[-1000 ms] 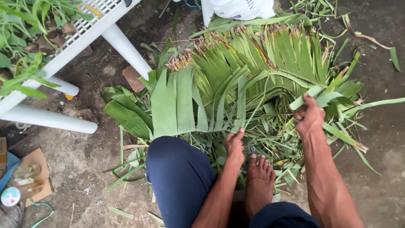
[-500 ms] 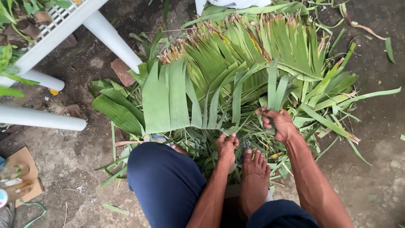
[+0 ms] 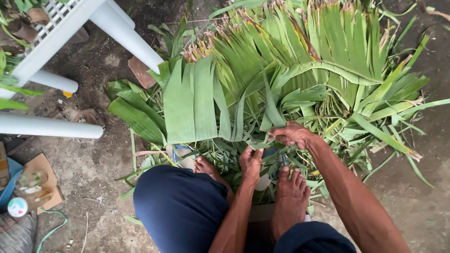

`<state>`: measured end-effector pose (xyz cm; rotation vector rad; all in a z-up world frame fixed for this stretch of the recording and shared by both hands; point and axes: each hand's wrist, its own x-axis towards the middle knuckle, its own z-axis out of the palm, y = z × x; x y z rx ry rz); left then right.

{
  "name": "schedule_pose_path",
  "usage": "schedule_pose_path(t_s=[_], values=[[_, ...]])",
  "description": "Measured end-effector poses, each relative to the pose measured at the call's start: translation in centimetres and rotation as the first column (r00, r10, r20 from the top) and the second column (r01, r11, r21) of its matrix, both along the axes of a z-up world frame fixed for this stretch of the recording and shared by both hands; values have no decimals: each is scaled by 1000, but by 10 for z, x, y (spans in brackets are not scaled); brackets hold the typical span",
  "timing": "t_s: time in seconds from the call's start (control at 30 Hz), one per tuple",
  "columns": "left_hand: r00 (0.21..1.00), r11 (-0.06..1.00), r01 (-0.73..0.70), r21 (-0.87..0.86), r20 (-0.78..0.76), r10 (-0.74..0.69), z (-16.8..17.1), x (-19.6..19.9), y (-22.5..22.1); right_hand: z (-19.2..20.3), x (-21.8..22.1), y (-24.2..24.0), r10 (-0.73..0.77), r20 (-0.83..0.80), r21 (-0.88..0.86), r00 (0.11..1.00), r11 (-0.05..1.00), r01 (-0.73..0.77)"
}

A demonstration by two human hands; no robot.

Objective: The person is stripping banana leaves into smaller sections and neatly stacking them on the ground.

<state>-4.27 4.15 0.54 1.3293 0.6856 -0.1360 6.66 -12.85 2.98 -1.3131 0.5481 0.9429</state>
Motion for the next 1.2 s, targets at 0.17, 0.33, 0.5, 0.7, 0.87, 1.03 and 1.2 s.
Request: schedule_pose_path(t_s=[0.17,0.33,0.5,0.7,0.87,1.03,1.2], values=[[997,1000,12,-14,-72,-13,7,3,12,-8,-5,7,-56,173,1,983,998,57],[990,996,-70,-49,-127,63,5,9,9,-9,-4,10,29,307,-69,951,998,-8],[980,991,-124,-50,-163,114,27,18,9,3,-7,21,148,416,-185,897,980,-76],[961,974,-221,-56,-185,207,15,21,9,8,-12,26,76,484,-176,872,984,12],[958,967,-248,-48,-160,238,20,31,8,42,-15,41,88,527,-251,845,966,56],[958,968,-244,-57,-170,231,41,36,3,-23,-25,41,257,588,-514,767,851,109],[941,951,-288,-111,-217,260,13,27,6,-40,-26,41,370,557,-584,744,811,34]])
